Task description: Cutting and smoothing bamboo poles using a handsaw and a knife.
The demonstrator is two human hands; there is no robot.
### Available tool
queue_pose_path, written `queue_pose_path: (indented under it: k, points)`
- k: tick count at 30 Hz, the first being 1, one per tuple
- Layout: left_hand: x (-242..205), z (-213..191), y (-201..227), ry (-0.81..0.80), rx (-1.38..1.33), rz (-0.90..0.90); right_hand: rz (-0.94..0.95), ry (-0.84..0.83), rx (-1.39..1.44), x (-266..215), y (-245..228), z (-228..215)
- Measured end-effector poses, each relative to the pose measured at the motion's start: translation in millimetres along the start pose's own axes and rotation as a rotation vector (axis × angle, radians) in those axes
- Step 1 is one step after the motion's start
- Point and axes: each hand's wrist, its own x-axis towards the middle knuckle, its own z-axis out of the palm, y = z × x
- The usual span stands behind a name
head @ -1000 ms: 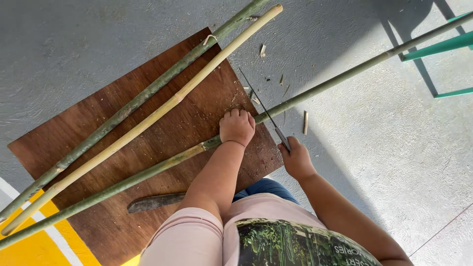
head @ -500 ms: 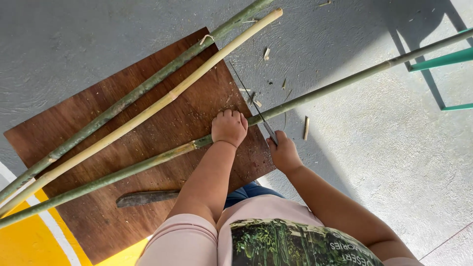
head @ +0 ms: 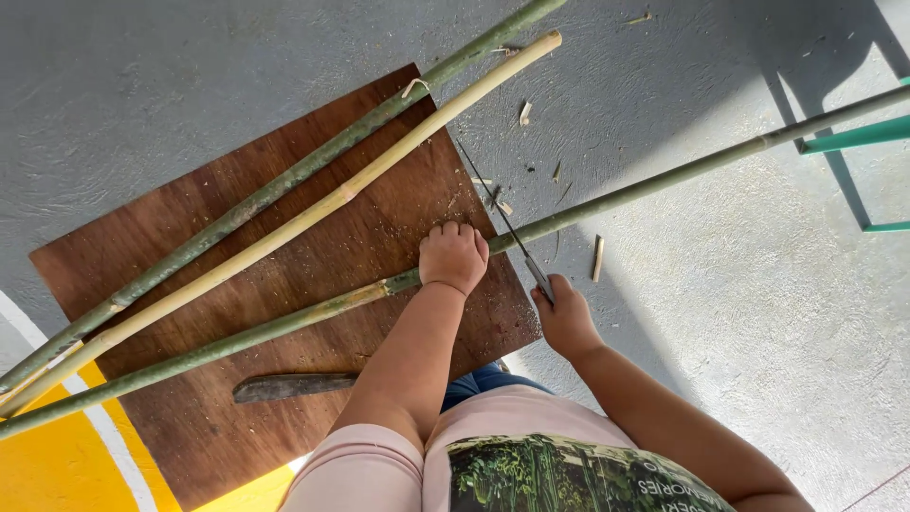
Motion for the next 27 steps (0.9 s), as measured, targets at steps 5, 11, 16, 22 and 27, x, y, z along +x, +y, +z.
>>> queue_pose_path:
  k: [5,11,16,22,27]
  points:
    - [-6,-3,1,0.001,-0.009,-0.009,-0.072,0.049,0.007,-2,3,8]
    - [-4,-13,1,-0.065,-0.023,-0.055,0.034,-0.025,-0.013,-70,46,-18]
    - [-14,-11,6,-0.051,-0.028,-0.033,0.093,-0.02,-0.014,-23,2,-1]
    - [-5,-1,0,-0.006,-0.032,-0.052,-0.046,0.026,-0.017,17,-17,8]
    - [-5,-2,-1,-0.003,-0.054,-0.073,0.029,-0.038,-0.045,-63,22,-25]
